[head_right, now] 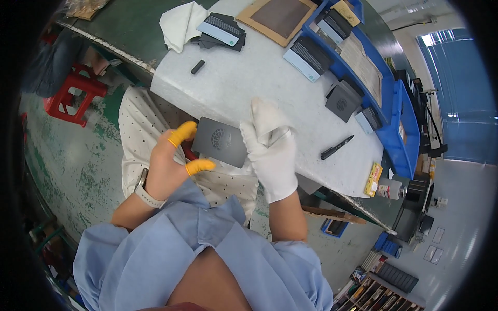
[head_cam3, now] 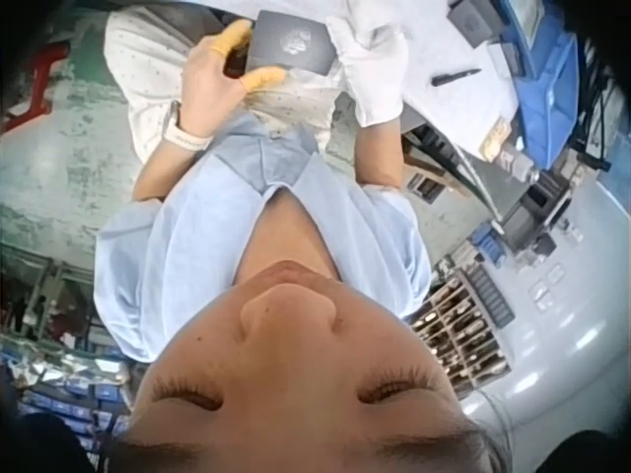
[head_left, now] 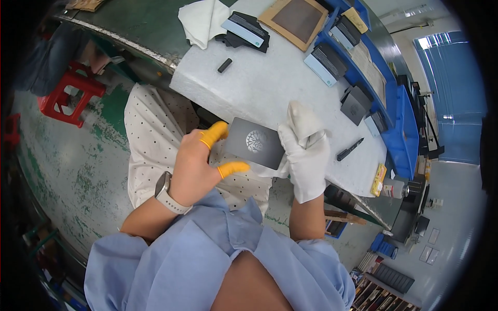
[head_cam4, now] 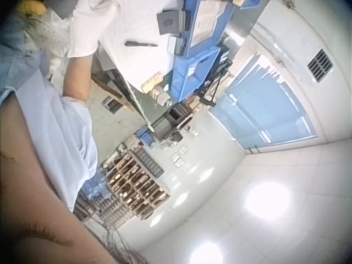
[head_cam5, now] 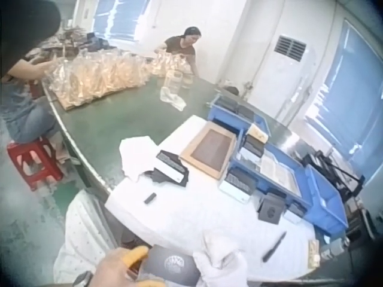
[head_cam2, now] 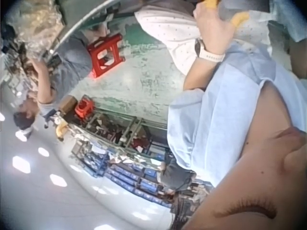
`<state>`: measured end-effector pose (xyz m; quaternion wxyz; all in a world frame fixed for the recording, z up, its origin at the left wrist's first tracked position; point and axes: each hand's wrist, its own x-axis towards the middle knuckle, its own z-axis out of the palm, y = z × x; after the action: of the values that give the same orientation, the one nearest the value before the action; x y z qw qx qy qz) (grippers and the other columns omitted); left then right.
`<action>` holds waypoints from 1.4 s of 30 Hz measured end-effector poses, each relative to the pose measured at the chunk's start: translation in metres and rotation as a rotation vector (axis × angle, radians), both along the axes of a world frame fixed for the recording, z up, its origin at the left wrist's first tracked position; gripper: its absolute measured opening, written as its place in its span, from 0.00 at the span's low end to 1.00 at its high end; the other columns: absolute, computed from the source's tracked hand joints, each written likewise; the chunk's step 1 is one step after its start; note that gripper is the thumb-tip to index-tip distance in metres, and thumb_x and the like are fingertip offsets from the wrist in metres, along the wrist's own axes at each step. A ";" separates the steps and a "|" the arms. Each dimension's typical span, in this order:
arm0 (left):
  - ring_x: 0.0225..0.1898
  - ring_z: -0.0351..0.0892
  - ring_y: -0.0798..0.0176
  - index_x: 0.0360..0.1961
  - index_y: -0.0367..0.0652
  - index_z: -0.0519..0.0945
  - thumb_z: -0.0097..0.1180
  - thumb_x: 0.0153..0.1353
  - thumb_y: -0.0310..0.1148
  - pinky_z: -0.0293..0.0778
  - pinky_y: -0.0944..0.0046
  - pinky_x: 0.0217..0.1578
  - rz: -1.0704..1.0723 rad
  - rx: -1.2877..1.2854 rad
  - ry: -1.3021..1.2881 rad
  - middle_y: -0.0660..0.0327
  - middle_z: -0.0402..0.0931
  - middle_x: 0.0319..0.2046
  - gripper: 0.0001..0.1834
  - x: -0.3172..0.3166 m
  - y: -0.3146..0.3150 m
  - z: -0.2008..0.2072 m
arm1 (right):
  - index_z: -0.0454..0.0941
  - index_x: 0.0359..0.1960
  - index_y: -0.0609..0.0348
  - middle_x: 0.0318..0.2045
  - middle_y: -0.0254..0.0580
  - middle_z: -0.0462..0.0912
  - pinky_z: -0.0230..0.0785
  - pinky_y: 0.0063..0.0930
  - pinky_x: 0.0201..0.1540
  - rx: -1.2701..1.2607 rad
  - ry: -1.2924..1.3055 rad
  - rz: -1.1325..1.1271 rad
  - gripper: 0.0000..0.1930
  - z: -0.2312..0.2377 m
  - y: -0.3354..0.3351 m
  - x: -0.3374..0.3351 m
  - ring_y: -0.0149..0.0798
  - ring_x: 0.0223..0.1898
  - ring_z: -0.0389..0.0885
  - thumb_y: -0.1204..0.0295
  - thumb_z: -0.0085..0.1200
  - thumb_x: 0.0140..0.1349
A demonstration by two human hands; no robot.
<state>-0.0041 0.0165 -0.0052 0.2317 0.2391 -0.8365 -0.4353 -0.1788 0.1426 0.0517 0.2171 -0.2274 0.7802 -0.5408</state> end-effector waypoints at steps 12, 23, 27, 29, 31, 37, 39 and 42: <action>0.45 0.71 0.46 0.65 0.30 0.66 0.83 0.37 0.48 0.69 0.53 0.50 -0.029 -0.003 0.128 0.47 0.72 0.48 0.58 -0.004 0.001 0.015 | 0.75 0.60 0.65 0.50 0.40 0.83 0.74 0.22 0.51 -0.183 -0.181 0.108 0.25 -0.018 0.004 0.032 0.28 0.49 0.80 0.81 0.66 0.60; 0.44 0.70 0.46 0.64 0.32 0.70 0.81 0.36 0.50 0.68 0.54 0.52 -0.237 0.092 0.050 0.48 0.74 0.45 0.56 0.006 0.021 0.026 | 0.65 0.69 0.64 0.47 0.49 0.84 0.79 0.20 0.32 -0.334 -0.309 -0.196 0.28 -0.011 -0.015 -0.014 0.31 0.35 0.84 0.79 0.58 0.68; 0.43 0.70 0.50 0.64 0.32 0.69 0.81 0.36 0.51 0.67 0.55 0.49 -0.122 0.039 0.092 0.51 0.73 0.43 0.57 0.006 0.014 0.024 | 0.70 0.63 0.61 0.47 0.45 0.84 0.79 0.21 0.35 -0.348 -0.170 -0.157 0.23 -0.015 0.002 -0.011 0.29 0.35 0.83 0.78 0.62 0.67; 0.42 0.70 0.51 0.64 0.32 0.69 0.81 0.36 0.52 0.66 0.56 0.48 -0.091 -0.003 0.108 0.52 0.73 0.42 0.57 0.005 0.012 0.024 | 0.72 0.62 0.61 0.46 0.43 0.84 0.79 0.22 0.36 -0.277 -0.063 -0.161 0.23 -0.012 0.007 -0.004 0.28 0.35 0.83 0.79 0.62 0.67; 0.40 0.70 0.52 0.64 0.33 0.70 0.82 0.35 0.52 0.65 0.56 0.47 -0.063 -0.068 0.172 0.54 0.73 0.40 0.56 0.004 0.012 0.020 | 0.73 0.60 0.62 0.44 0.39 0.84 0.77 0.22 0.39 -0.095 -0.389 -0.117 0.23 0.002 0.014 0.007 0.28 0.37 0.83 0.79 0.64 0.65; 0.41 0.70 0.51 0.63 0.33 0.70 0.82 0.35 0.51 0.65 0.56 0.47 -0.060 -0.101 0.126 0.54 0.73 0.40 0.56 0.005 0.013 0.026 | 0.67 0.65 0.66 0.44 0.38 0.82 0.75 0.22 0.45 -0.222 -0.409 0.195 0.30 -0.006 0.016 0.025 0.27 0.43 0.81 0.82 0.65 0.61; 0.41 0.70 0.50 0.63 0.33 0.70 0.82 0.34 0.51 0.66 0.55 0.47 -0.071 -0.093 0.135 0.53 0.73 0.40 0.56 0.004 0.017 0.023 | 0.66 0.65 0.66 0.45 0.39 0.82 0.75 0.24 0.46 -0.187 -0.445 0.182 0.31 -0.008 0.010 0.027 0.28 0.44 0.81 0.82 0.64 0.61; 0.41 0.70 0.49 0.63 0.32 0.71 0.82 0.34 0.51 0.66 0.55 0.47 -0.079 -0.090 0.147 0.52 0.73 0.41 0.56 0.004 0.021 0.020 | 0.66 0.65 0.67 0.49 0.40 0.80 0.75 0.25 0.50 -0.228 -0.355 0.118 0.30 -0.012 -0.003 0.031 0.29 0.46 0.80 0.82 0.63 0.61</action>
<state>0.0004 0.0376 0.0152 0.2858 0.1624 -0.8447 -0.4225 -0.1475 0.1392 0.0394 0.3553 -0.1970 0.6487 -0.6435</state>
